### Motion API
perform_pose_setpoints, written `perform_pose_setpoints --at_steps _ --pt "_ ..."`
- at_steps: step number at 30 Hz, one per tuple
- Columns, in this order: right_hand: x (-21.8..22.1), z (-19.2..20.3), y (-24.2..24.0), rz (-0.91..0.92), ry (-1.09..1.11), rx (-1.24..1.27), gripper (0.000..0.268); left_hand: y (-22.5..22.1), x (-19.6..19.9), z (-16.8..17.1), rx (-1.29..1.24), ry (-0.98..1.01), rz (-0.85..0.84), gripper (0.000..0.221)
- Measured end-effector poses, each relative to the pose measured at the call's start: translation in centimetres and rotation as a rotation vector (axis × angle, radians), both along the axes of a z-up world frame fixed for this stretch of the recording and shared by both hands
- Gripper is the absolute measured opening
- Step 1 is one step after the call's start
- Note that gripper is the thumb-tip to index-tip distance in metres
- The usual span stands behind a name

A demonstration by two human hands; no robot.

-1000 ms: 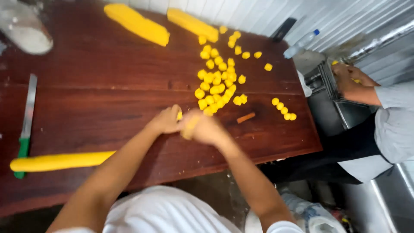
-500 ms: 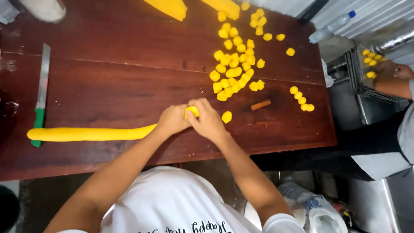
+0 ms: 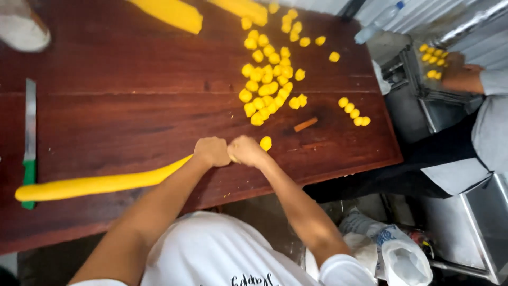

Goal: Forming yellow dough into small portions and weighing them on a digital scale to ensure consistent weight.

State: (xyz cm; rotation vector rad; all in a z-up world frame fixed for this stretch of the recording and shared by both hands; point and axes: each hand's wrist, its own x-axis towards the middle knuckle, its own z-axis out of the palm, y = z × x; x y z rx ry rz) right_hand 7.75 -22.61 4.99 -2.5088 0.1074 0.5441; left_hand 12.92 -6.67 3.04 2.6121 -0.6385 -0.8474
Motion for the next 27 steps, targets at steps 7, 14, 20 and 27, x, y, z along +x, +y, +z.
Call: perform_pose_setpoints --at_steps 7,14,20,27 --pt "4.4 11.4 -2.0 0.148 -0.431 -0.187 0.045 3.6 1.4 -2.9 -0.411 0.141 0.099 0.079" --pt "-0.7 2.9 5.1 0.207 -0.307 0.115 0.048 8.2 -3.1 3.4 -0.88 -0.005 0.185 0.119" --pt "-0.8 0.2 5.9 0.194 -0.607 0.04 0.039 6.0 -2.2 -6.7 -0.413 -0.148 0.3 0.046" --pt "1.2 -4.3 5.1 0.079 -0.727 -0.086 0.024 4.5 -2.6 0.8 -0.243 -0.025 0.355 0.071"
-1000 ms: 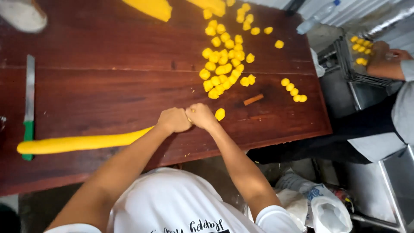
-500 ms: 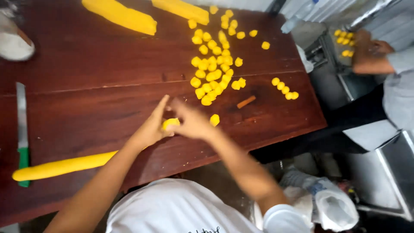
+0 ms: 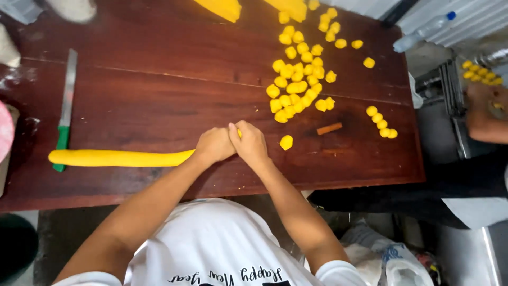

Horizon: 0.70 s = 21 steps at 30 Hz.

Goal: Forming yellow dough into small portions and weighing them on a digital scale to ensure consistent weight.

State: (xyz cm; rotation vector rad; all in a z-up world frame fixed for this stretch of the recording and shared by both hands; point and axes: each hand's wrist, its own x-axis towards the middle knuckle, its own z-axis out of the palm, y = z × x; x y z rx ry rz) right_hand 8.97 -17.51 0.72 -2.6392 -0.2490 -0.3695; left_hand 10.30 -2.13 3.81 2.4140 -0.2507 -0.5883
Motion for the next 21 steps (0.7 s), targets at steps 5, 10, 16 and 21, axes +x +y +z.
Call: perform_pose_setpoints --at_steps 5,10,16,21 --pt "2.3 -5.0 -3.1 -0.152 0.775 0.298 0.029 -1.5 -0.6 4.4 0.318 0.139 -0.184 0.059" --pt "-0.5 4.6 -4.2 0.194 0.996 0.483 0.033 -2.1 3.1 -0.9 0.266 0.005 -0.295 0.058" --pt "7.7 10.8 -9.2 0.189 0.353 -0.133 0.047 1.3 2.4 -2.6 -0.24 0.105 -0.227 0.073" --pt "-0.3 15.1 1.3 0.014 0.524 0.203 0.06 4.6 0.8 1.3 -0.603 -0.076 -0.227 0.122"
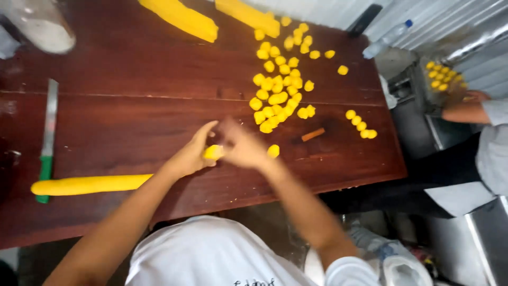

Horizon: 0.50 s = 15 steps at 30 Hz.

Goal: Forming yellow dough into small portions and weighing them on a digital scale to ensure consistent weight.

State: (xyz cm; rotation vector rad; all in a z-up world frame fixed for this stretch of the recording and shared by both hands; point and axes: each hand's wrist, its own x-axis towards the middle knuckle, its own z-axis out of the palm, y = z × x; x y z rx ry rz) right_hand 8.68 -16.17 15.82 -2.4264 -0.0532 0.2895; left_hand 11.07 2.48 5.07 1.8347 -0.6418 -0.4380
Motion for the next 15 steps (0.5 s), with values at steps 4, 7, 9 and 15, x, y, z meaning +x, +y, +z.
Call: perform_pose_setpoints --at_steps 4,7,9,15 --pt "-0.5 -10.3 -0.3 0.27 -0.193 0.025 0.036 0.2 -0.9 -3.9 0.193 0.048 0.093 0.09" --pt "-1.1 -11.2 0.9 0.223 -0.335 -0.011 0.033 -0.3 -1.2 -7.1 0.39 0.008 0.198 0.05" --pt "-1.7 -11.1 1.2 0.205 -0.447 -0.046 0.033 -1.7 -1.0 -7.5 0.428 -0.021 0.246 0.039" --pt "0.1 -15.6 0.9 0.007 -0.554 -0.17 0.025 -2.5 -1.2 -2.5 0.569 0.015 0.247 0.062"
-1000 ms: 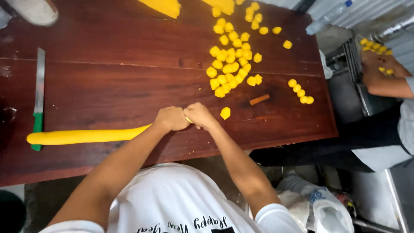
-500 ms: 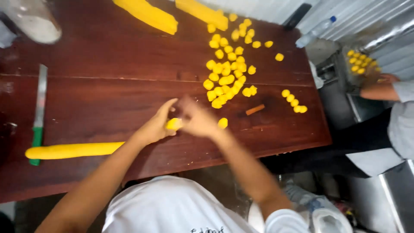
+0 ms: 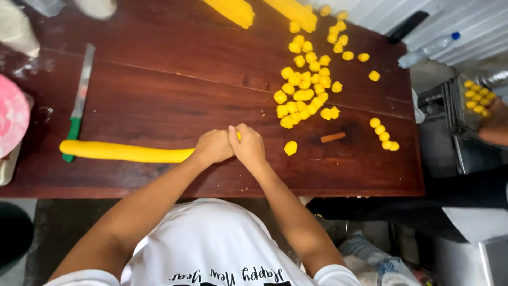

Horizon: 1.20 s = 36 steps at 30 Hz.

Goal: Forming yellow dough into small portions and weighing them on a digital scale to ensure consistent weight.

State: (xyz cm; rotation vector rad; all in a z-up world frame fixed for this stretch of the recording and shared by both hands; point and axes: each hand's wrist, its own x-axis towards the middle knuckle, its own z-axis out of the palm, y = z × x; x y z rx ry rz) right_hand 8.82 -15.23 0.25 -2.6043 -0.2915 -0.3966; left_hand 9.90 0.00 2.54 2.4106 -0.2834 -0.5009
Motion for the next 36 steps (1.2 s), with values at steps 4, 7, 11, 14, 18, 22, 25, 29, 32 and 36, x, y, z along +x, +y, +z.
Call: perform_pose_setpoints --at_steps 4,7,11,14,18,22,25,29,32,36 --pt "0.9 -3.4 -2.6 -0.211 0.605 0.294 0.03 -1.4 0.9 -0.6 0.133 0.176 -0.176 0.065" --pt "-0.3 -4.6 -4.6 -0.192 0.863 0.542 0.027 -2.8 1.1 -3.8 0.245 0.142 -0.27 0.059" --pt "-3.2 8.7 -3.6 0.222 1.188 0.349 0.027 -1.4 3.2 1.6 0.257 0.112 -0.252 0.047" --pt "3.1 17.7 -3.6 0.195 0.381 -0.424 0.027 0.0 5.2 -5.3 -0.107 0.208 -0.257 0.068" --pt "6.8 12.1 -6.0 -0.156 0.232 0.195 0.093 3.8 2.8 1.4 -0.347 0.049 -0.263 0.09" --pt "0.4 7.0 -0.3 0.19 0.417 0.086 0.049 3.6 1.3 2.7 -0.52 0.063 -0.245 0.116" --pt "-0.6 3.5 0.8 0.326 0.332 0.172 0.031 4.9 0.1 -0.3 -0.346 0.01 -0.154 0.084" --pt "-0.4 1.8 1.0 0.266 0.108 0.158 0.021 3.8 0.4 -4.3 -0.046 -0.049 -0.042 0.046" --pt "-1.7 3.2 3.1 0.209 0.019 0.089 0.039 2.7 1.0 -7.6 -0.015 -0.07 0.004 0.039" --pt "-0.5 0.0 3.6 0.094 -0.177 -0.003 0.014 2.2 0.9 -6.0 -0.052 -0.006 0.047 0.043"
